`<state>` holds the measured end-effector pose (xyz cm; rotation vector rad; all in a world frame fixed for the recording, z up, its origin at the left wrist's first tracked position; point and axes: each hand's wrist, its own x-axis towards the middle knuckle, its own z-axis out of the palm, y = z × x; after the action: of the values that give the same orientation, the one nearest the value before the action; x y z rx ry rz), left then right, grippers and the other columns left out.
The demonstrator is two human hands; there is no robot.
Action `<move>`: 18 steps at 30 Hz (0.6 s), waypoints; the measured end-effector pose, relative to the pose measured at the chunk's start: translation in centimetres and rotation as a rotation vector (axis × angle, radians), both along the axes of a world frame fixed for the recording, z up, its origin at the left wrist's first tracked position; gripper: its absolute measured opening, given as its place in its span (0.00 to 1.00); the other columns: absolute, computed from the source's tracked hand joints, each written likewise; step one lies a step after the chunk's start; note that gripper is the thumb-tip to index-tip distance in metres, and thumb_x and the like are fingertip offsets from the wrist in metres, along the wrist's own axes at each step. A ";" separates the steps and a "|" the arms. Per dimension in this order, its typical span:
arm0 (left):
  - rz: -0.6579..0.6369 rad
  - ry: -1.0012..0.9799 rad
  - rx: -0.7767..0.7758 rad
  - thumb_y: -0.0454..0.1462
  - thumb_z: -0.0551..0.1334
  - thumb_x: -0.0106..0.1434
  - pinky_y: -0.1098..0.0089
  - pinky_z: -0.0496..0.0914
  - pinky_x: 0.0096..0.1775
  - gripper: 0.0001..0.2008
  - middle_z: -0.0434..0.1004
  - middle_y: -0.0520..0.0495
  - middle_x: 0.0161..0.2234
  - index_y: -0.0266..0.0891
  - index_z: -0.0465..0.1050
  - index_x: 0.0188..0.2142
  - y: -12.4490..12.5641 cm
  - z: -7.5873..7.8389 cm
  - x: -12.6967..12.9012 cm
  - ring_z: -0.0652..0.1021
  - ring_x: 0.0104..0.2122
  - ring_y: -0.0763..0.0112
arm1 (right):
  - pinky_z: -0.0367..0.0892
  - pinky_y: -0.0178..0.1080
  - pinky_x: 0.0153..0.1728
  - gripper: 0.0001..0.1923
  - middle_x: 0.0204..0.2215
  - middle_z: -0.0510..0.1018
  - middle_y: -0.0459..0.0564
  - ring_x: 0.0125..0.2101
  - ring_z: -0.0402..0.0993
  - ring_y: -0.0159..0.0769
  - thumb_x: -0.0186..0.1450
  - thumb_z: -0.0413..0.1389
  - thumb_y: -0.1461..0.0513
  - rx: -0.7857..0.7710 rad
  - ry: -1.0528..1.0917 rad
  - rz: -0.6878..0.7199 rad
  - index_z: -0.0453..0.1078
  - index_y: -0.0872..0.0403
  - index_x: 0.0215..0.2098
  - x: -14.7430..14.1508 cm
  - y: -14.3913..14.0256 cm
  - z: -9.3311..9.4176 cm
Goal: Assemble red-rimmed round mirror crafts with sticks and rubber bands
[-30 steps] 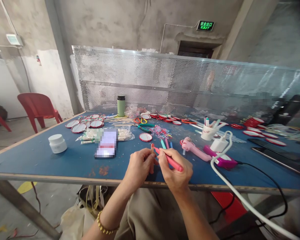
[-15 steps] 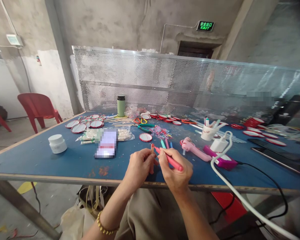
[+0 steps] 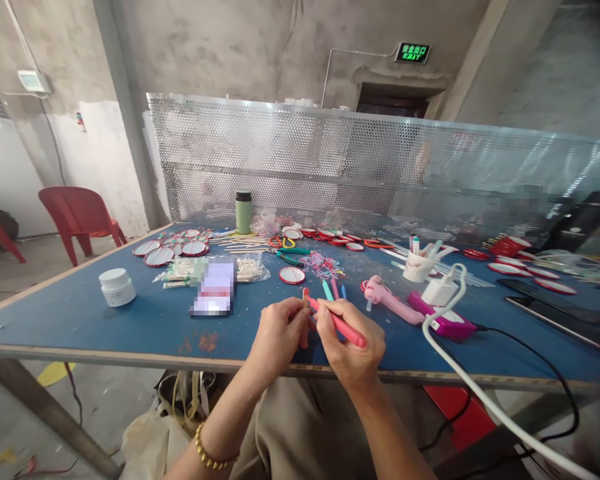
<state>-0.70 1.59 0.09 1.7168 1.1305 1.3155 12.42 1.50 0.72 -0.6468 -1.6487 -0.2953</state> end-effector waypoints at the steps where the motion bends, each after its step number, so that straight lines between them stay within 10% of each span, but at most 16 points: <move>1: 0.003 0.001 -0.002 0.41 0.55 0.67 0.77 0.63 0.28 0.15 0.70 0.55 0.16 0.39 0.71 0.26 0.0 0.0 0.0 0.70 0.19 0.76 | 0.70 0.32 0.30 0.06 0.25 0.79 0.46 0.24 0.76 0.30 0.64 0.56 0.70 -0.001 -0.004 0.004 0.72 0.55 0.36 0.0 0.0 0.0; 18: 0.023 0.028 0.008 0.42 0.54 0.68 0.76 0.62 0.28 0.16 0.70 0.54 0.16 0.39 0.70 0.25 -0.3 0.1 0.0 0.70 0.19 0.75 | 0.70 0.33 0.30 0.05 0.26 0.80 0.47 0.25 0.77 0.31 0.65 0.55 0.69 -0.027 -0.019 -0.002 0.72 0.54 0.36 0.0 0.0 0.1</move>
<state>-0.67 1.34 0.18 1.7375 1.1658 1.3150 12.39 1.47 0.79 -0.6684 -1.6730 -0.2820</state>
